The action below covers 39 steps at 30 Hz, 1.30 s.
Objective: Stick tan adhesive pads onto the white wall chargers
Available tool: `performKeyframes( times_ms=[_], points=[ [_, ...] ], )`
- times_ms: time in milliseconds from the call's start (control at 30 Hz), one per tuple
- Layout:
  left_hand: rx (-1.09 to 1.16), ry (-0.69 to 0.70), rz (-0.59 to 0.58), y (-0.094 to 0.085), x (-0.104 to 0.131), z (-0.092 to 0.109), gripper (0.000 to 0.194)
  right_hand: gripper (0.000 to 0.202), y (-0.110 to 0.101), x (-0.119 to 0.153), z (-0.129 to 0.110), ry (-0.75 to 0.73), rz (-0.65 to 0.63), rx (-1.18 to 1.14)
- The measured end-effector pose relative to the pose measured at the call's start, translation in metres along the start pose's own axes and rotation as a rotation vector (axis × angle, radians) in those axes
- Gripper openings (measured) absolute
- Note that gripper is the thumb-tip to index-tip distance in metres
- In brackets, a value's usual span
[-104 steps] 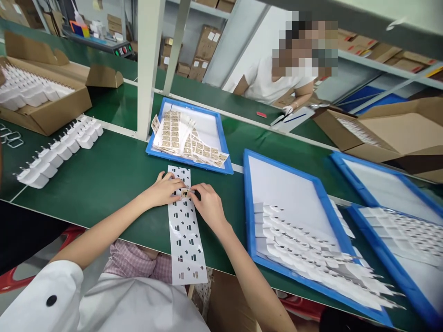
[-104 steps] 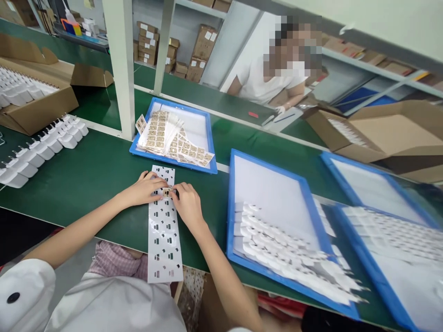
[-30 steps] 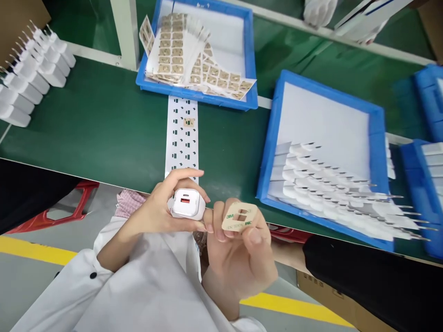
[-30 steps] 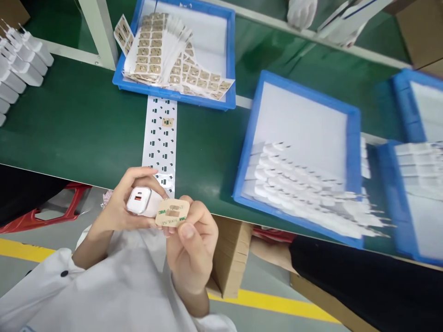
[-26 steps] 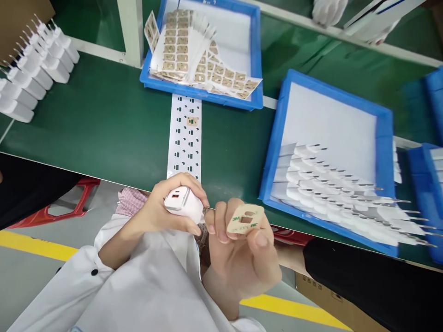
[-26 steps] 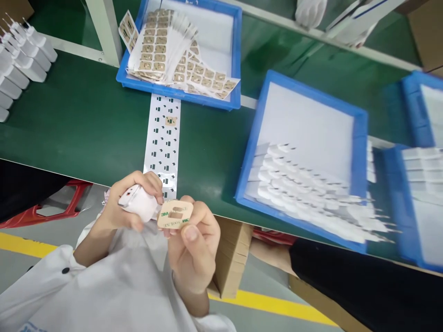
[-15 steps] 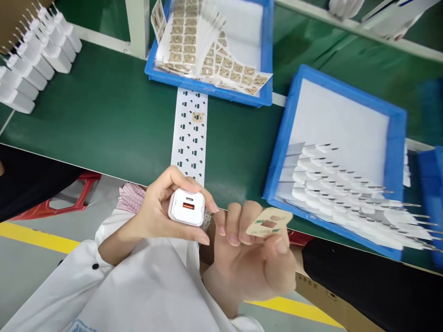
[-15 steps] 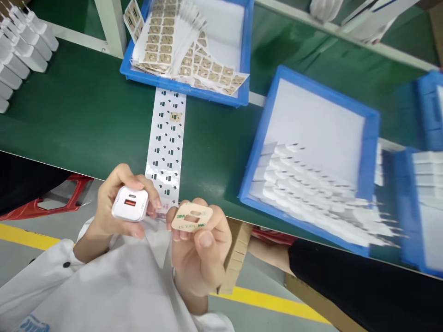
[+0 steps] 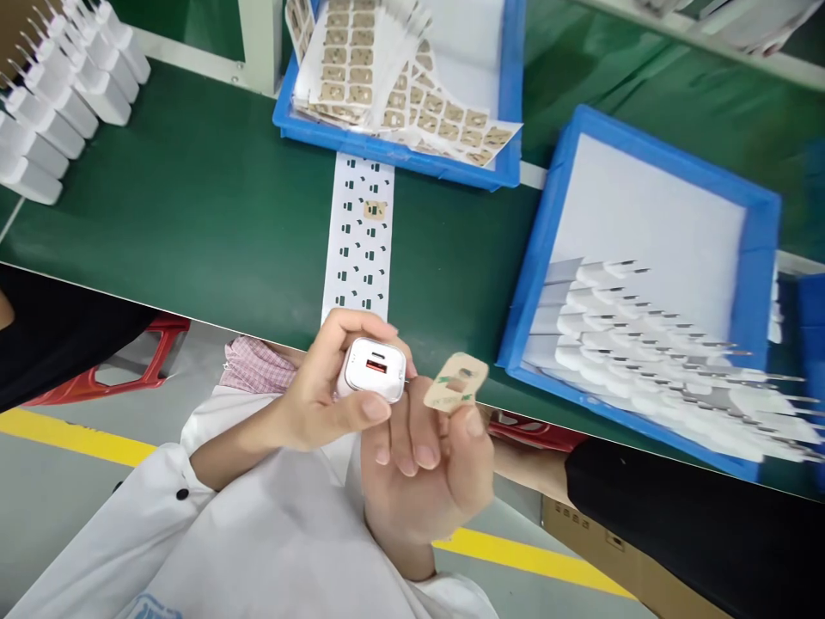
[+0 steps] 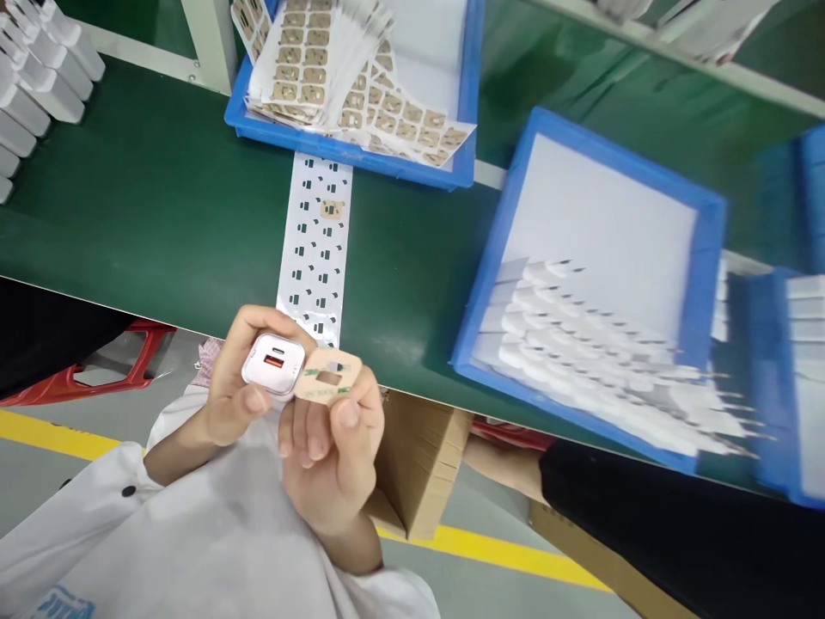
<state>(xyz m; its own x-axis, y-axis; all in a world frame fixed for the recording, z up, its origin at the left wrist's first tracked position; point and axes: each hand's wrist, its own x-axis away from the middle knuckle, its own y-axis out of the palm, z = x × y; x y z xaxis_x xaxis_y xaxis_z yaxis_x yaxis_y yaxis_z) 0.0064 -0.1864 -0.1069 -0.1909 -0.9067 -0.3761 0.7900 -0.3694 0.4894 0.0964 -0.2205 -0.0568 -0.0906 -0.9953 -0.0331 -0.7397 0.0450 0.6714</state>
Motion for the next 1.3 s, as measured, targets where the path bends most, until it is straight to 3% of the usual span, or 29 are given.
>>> performKeyframes(
  times_ms=[167, 300, 500, 633, 767, 867, 1067, 1167, 1300],
  points=[
    [0.036, -0.086, -0.078, 0.003, 0.004, 0.001, 0.03, 0.022, -0.005, -0.001, 0.003, -0.079, -0.049, -0.018],
    [-0.112, -0.216, -0.068, -0.002, 0.003, 0.006, 0.04, 0.027, -0.008, -0.008, 0.002, -0.057, -0.059, -0.034],
    [-0.373, -0.253, -0.119, -0.018, 0.001, 0.005, 0.052, 0.029, -0.015, -0.01, -0.002, -0.033, 0.124, 0.053],
    [-0.254, -0.26, -0.165, -0.022, -0.002, 0.011, 0.065, 0.031, -0.02, -0.008, -0.005, -0.001, 0.162, 0.132],
    [-0.089, -0.347, -0.112, -0.011, 0.0, 0.021, 0.043, 0.03, -0.017, -0.006, -0.007, 0.05, 0.095, 0.19],
    [-0.062, -0.264, -0.061, -0.004, 0.0, 0.023, 0.037, 0.028, -0.011, -0.003, -0.007, 0.057, 0.06, 0.202],
    [-0.413, 0.088, -0.126, -0.011, -0.005, 0.014, 0.041, 0.026, -0.007, 0.002, -0.007, 0.025, 0.057, 0.247],
    [-0.455, 0.116, -0.177, -0.012, -0.004, 0.012, 0.044, 0.025, -0.008, 0.004, -0.006, 0.004, 0.062, 0.278],
    [-0.461, 0.142, -0.154, -0.009, -0.001, 0.012, 0.048, 0.023, -0.011, 0.008, -0.005, -0.041, 0.061, 0.337]
  ],
)
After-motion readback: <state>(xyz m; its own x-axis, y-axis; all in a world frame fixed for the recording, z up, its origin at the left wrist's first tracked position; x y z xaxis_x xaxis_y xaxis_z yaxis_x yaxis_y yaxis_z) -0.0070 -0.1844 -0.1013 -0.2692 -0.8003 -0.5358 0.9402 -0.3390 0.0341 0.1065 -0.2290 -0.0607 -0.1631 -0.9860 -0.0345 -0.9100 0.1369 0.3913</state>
